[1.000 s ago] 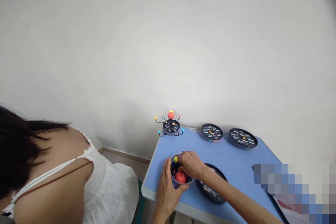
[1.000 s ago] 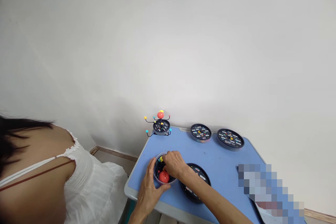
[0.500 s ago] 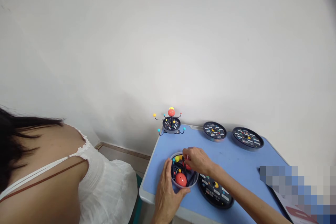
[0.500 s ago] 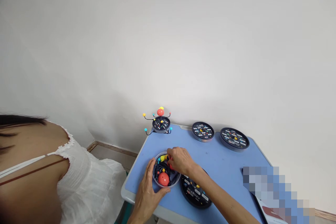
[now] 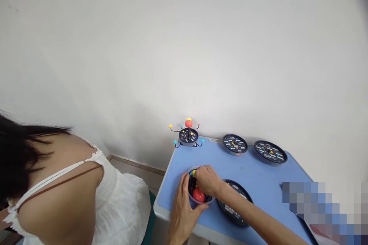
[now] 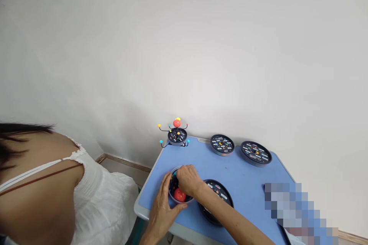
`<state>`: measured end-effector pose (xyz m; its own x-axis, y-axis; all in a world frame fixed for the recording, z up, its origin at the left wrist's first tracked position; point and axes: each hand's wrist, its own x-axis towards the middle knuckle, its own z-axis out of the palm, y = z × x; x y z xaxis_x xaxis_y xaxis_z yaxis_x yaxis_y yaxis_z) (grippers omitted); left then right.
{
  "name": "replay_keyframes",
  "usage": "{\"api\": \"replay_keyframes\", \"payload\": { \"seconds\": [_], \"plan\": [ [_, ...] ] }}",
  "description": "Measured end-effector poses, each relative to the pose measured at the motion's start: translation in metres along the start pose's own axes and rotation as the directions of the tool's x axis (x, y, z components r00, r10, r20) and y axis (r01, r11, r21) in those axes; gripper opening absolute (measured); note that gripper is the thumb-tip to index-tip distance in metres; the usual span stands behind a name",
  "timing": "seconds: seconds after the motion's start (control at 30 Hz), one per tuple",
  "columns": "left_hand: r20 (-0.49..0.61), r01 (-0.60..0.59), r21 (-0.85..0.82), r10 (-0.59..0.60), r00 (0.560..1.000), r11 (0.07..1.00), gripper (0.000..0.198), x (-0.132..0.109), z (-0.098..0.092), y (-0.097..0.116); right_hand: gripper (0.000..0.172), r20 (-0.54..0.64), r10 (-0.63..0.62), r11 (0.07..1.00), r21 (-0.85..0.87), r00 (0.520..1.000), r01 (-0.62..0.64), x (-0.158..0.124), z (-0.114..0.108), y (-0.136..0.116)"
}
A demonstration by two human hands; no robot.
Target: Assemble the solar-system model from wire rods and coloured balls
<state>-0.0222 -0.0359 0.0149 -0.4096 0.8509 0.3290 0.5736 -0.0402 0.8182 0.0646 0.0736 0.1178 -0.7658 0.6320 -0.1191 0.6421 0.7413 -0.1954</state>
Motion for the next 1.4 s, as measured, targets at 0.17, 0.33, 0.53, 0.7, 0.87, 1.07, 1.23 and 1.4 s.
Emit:
{"api": "replay_keyframes", "payload": {
  "seconds": [0.17, 0.33, 0.53, 0.7, 0.87, 1.07, 1.23, 1.4],
  "plan": [
    [-0.017, -0.008, -0.016, 0.008, 1.0, 1.0, 0.087, 0.002, -0.001, 0.003, 0.012, -0.102, 0.113, 0.934, 0.349, 0.988, -0.071, 0.004, -0.004, 0.013],
    [-0.008, -0.009, -0.002, 0.009, 1.0, 1.0, 0.086, 0.003, -0.003, 0.004, 0.009, -0.16, 0.249, 0.588, 0.809, 0.955, -0.018, -0.011, -0.012, 0.037],
    [-0.045, -0.077, 0.034, 0.078, 0.996, 0.996, 0.081, 0.005, -0.003, 0.001, 0.02, -0.133, 0.398, 0.063, 0.991, 0.908, 0.118, -0.057, -0.007, 0.066],
    [-0.049, -0.103, 0.084, 0.107, 0.993, 0.991, 0.077, 0.004, -0.002, 0.0, 0.033, -0.08, 0.447, -0.199, 0.962, 0.891, 0.186, -0.093, 0.004, 0.085],
    [-0.057, -0.183, 0.135, 0.192, 0.98, 0.974, 0.082, 0.004, -0.008, -0.001, 0.029, -0.059, 0.479, -0.327, 0.914, 0.876, 0.24, -0.115, 0.013, 0.091],
    [-0.231, -0.376, 0.199, 0.416, 0.879, 0.905, 0.041, -0.03, 0.021, 0.018, 0.028, -0.051, 0.488, -0.364, 0.895, 0.871, 0.256, -0.13, 0.03, 0.075],
    [-0.16, -0.378, 0.035, 0.378, 0.912, 0.925, 0.043, -0.065, 0.067, 0.047, 0.029, -0.078, 0.407, -0.362, 0.901, 0.91, 0.239, -0.146, 0.05, 0.049],
    [-0.127, -0.365, -0.078, 0.354, 0.927, 0.928, 0.043, -0.067, 0.069, 0.058, 0.031, -0.069, 0.438, -0.297, 0.93, 0.896, 0.217, -0.162, 0.052, 0.042]
  ]
}}
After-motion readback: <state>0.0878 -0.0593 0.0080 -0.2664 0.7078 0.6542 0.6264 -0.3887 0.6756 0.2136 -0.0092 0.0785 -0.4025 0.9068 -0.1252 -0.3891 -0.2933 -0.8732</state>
